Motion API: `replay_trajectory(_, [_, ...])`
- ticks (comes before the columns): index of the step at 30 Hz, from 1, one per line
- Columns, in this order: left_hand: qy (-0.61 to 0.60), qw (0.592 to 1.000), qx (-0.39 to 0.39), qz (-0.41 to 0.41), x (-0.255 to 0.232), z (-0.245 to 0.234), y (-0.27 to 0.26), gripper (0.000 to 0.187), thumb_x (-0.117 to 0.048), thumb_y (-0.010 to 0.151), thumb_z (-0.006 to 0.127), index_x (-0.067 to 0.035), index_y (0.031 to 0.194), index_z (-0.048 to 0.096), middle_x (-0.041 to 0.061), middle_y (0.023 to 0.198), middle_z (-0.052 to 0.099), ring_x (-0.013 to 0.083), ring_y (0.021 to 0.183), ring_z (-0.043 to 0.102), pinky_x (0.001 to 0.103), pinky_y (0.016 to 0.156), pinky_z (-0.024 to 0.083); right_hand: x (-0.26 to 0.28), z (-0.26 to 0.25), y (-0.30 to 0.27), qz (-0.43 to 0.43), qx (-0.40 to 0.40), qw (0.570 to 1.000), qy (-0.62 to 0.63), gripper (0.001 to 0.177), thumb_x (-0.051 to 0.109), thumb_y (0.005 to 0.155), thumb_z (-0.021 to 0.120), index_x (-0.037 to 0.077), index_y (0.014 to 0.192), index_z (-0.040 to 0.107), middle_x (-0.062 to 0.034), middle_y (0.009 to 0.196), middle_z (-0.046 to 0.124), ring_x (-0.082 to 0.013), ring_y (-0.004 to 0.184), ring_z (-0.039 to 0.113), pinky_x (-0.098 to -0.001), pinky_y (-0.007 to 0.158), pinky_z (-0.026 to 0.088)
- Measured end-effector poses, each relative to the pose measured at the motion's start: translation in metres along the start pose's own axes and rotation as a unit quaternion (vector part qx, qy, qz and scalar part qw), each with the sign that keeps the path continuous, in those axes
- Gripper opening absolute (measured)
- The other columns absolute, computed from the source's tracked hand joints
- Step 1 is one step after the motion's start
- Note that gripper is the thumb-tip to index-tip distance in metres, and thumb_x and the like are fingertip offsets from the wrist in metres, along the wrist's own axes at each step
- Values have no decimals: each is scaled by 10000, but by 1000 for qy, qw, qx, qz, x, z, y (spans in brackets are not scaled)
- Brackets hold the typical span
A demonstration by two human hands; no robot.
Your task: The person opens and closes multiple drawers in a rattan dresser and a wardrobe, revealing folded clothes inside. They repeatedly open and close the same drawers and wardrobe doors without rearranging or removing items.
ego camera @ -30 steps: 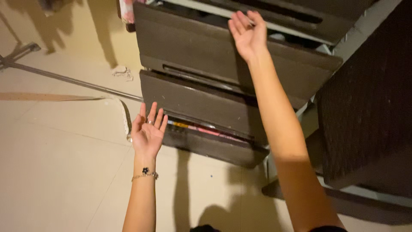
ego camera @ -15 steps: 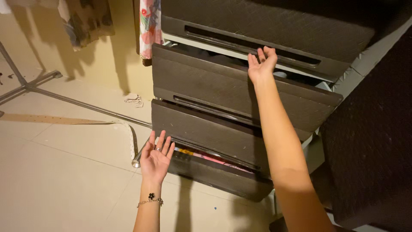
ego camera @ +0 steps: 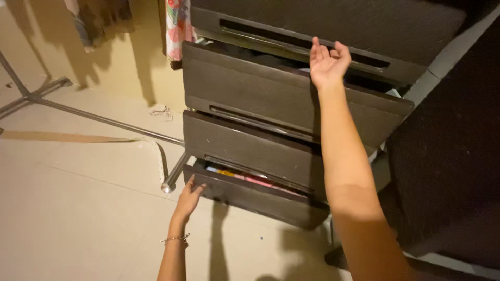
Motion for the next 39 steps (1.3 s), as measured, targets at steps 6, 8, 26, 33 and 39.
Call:
replay_trajectory(6, [-56, 998, -4, 19, 2, -8, -6, 769, -347, 927, 637, -40, 1577, 365, 209, 1604, 409, 318, 1477, 396, 388, 1195, 304, 5, 1, -24, -1, 28, 997, -73, 415, 146, 806, 701, 49, 1100, 424, -259, 1087, 616, -370, 987, 679, -455, 858, 632])
replay_trajectory(8, [-80, 996, -1, 32, -22, -9, -16, 768, -346, 931, 640, -44, 1577, 357, 204, 1587, 434, 298, 1466, 424, 381, 1181, 324, 6, 2, -39, -20, 13, 996, -82, 393, 120, 852, 695, 50, 1078, 382, -252, 1069, 577, -391, 1022, 680, -479, 916, 628])
replay_trajectory(26, [-8, 903, -63, 425, -292, -103, -21, 850, -147, 966, 735, -57, 1641, 226, 262, 1657, 366, 353, 1544, 369, 451, 1255, 301, -51, 98, -154, -392, 106, 779, -479, 576, -129, 1003, 526, 138, 1507, 445, -86, 1434, 499, -125, 1037, 551, -269, 818, 553])
replay_trajectory(33, [14, 913, -44, 406, -495, -144, 1, 961, -213, 935, 762, -126, 1669, 148, 238, 1600, 441, 356, 1507, 420, 453, 1250, 307, -19, 234, -128, -420, 82, 745, -512, 599, -154, 935, 524, 104, 1467, 430, -80, 1504, 419, -151, 1124, 529, -274, 827, 556])
replay_trajectory(39, [-28, 933, -16, 359, -656, -164, -15, 945, -230, 944, 745, -137, 1662, 138, 236, 1616, 423, 353, 1468, 448, 446, 1191, 377, 47, 358, -106, -396, -17, 758, -518, 546, -153, 958, 498, 85, 1447, 445, -98, 1480, 472, -133, 1065, 559, -252, 789, 559])
Point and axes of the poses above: each hand's wrist, its own y-axis towards the middle knuckle, its own z-axis out of the palm, x = y × z, the point moved 4 cm from there along y, towards the middle knuckle
